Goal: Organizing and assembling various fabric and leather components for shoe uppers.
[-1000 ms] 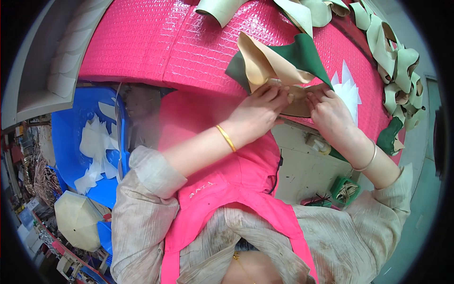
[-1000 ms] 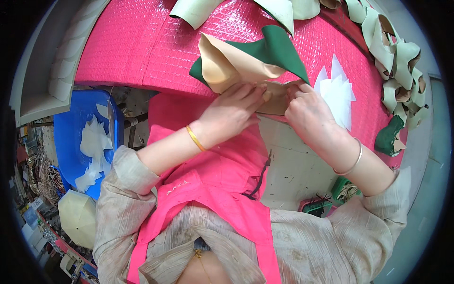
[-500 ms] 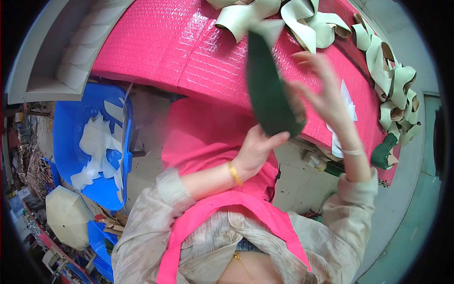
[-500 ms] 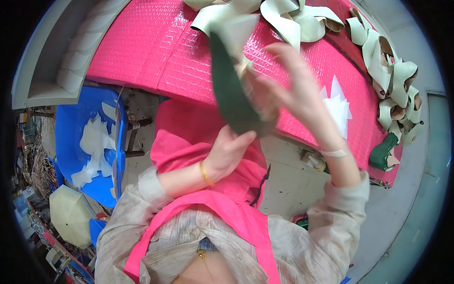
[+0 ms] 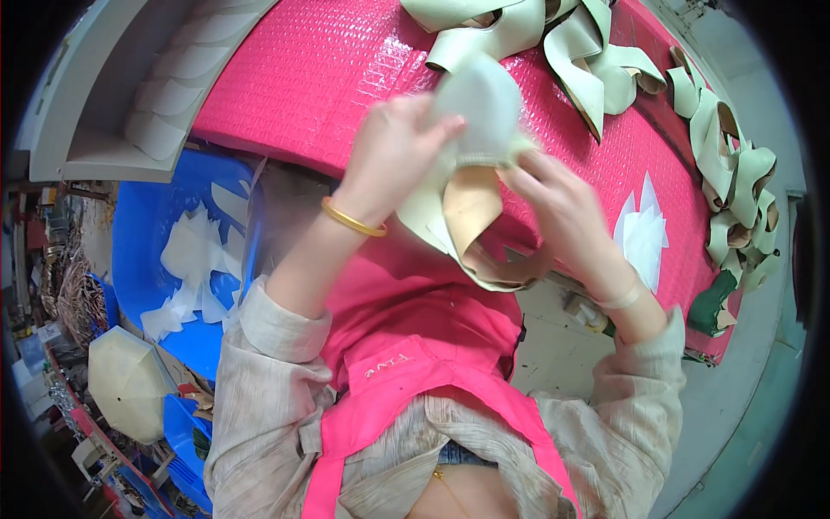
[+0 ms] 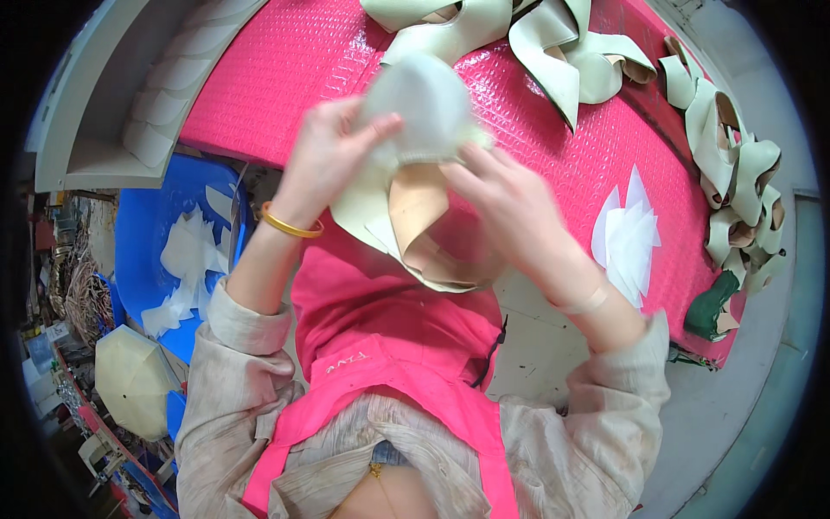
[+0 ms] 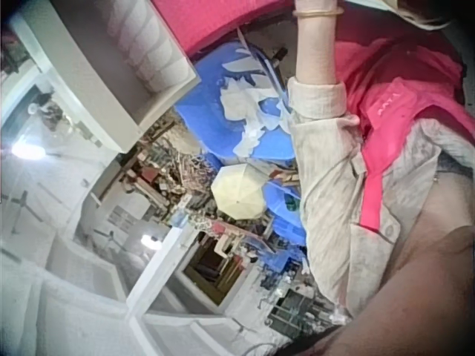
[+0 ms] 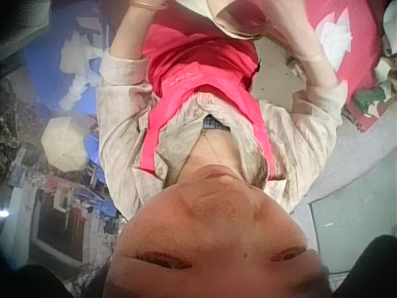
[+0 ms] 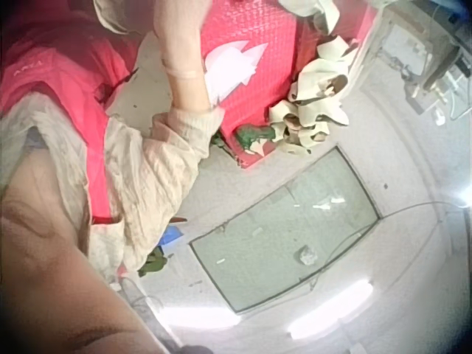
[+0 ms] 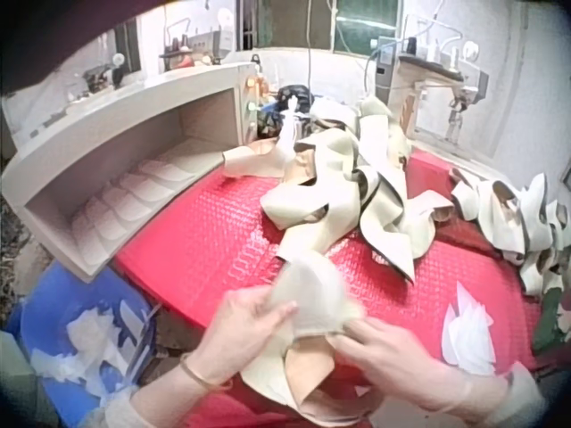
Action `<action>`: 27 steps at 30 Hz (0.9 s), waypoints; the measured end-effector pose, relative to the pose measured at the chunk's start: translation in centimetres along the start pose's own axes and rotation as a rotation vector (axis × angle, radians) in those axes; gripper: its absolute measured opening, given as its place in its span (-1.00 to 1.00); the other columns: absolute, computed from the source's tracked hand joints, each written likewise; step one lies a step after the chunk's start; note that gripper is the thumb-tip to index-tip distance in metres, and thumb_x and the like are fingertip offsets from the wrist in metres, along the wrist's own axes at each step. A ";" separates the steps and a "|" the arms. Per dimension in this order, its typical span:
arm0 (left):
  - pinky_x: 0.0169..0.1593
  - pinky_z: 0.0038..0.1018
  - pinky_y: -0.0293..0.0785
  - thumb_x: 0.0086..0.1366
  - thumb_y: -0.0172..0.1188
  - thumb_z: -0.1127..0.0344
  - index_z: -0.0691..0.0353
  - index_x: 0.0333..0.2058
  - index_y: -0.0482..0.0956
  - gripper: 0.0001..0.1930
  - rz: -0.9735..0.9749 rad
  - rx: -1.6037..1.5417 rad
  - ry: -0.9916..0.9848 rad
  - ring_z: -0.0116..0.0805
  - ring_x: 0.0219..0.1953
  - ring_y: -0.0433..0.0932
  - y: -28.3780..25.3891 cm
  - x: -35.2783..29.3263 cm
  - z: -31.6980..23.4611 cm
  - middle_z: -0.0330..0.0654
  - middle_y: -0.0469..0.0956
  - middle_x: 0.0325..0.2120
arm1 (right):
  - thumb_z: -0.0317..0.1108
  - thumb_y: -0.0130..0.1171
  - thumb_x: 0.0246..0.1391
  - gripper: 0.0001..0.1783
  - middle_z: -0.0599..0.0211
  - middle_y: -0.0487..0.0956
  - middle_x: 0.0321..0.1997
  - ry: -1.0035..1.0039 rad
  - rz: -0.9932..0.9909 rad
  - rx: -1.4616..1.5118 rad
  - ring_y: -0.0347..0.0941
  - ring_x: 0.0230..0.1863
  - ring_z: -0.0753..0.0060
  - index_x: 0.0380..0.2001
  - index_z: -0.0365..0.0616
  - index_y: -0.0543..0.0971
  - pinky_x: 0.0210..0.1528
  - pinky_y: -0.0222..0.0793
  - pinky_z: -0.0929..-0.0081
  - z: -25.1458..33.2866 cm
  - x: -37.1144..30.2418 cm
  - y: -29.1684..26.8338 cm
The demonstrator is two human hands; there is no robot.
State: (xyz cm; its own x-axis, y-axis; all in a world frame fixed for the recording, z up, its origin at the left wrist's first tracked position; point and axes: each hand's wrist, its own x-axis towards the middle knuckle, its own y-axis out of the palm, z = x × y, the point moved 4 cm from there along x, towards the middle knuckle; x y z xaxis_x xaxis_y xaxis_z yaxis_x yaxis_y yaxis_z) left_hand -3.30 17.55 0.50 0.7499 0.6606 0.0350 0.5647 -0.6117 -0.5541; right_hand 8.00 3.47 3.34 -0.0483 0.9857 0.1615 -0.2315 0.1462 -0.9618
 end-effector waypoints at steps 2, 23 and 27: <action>-0.42 -0.55 0.43 0.10 0.12 0.34 0.43 -0.23 0.44 -0.70 0.182 -0.548 -0.065 -0.47 -0.49 0.51 -0.2 1.0 0.0 -0.16 0.55 -0.42 | -0.65 0.06 -0.41 -0.74 0.21 0.39 -0.37 -0.009 -0.202 0.299 0.37 -0.40 0.24 -0.49 -0.23 0.38 -0.41 0.36 0.48 -0.9 -3.6 -2.9; -0.46 -0.50 0.27 -0.08 0.17 -0.01 0.25 -0.47 0.40 -0.60 0.111 0.554 0.674 -0.31 -0.51 0.41 7.4 -3.5 -10.3 -0.18 0.40 -0.57 | -0.55 0.00 -0.22 -0.84 0.16 0.41 -0.47 0.301 -0.078 0.312 0.37 -0.40 0.16 -0.44 -0.23 0.46 -0.34 0.31 0.36 -5.7 -3.2 0.7; -0.49 -0.48 0.28 -0.05 0.11 0.22 0.23 -0.51 0.38 -0.79 0.224 0.927 0.428 -0.33 -0.53 0.44 9.3 -2.7 -6.7 -0.20 0.42 -0.60 | -0.61 -0.03 -0.19 -0.84 0.26 0.42 -0.48 0.357 -0.023 0.458 0.39 -0.40 0.37 -0.44 -0.25 0.46 -0.34 0.30 0.49 -5.8 -2.7 -0.4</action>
State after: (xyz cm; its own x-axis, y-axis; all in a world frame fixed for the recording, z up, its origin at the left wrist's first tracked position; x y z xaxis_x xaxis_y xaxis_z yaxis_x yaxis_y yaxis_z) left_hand 2.28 7.17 0.87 0.9663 0.2536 0.0444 0.0479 -0.0078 -0.9988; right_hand 13.86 1.24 2.01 0.2737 0.9616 0.0203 -0.6294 0.1950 -0.7522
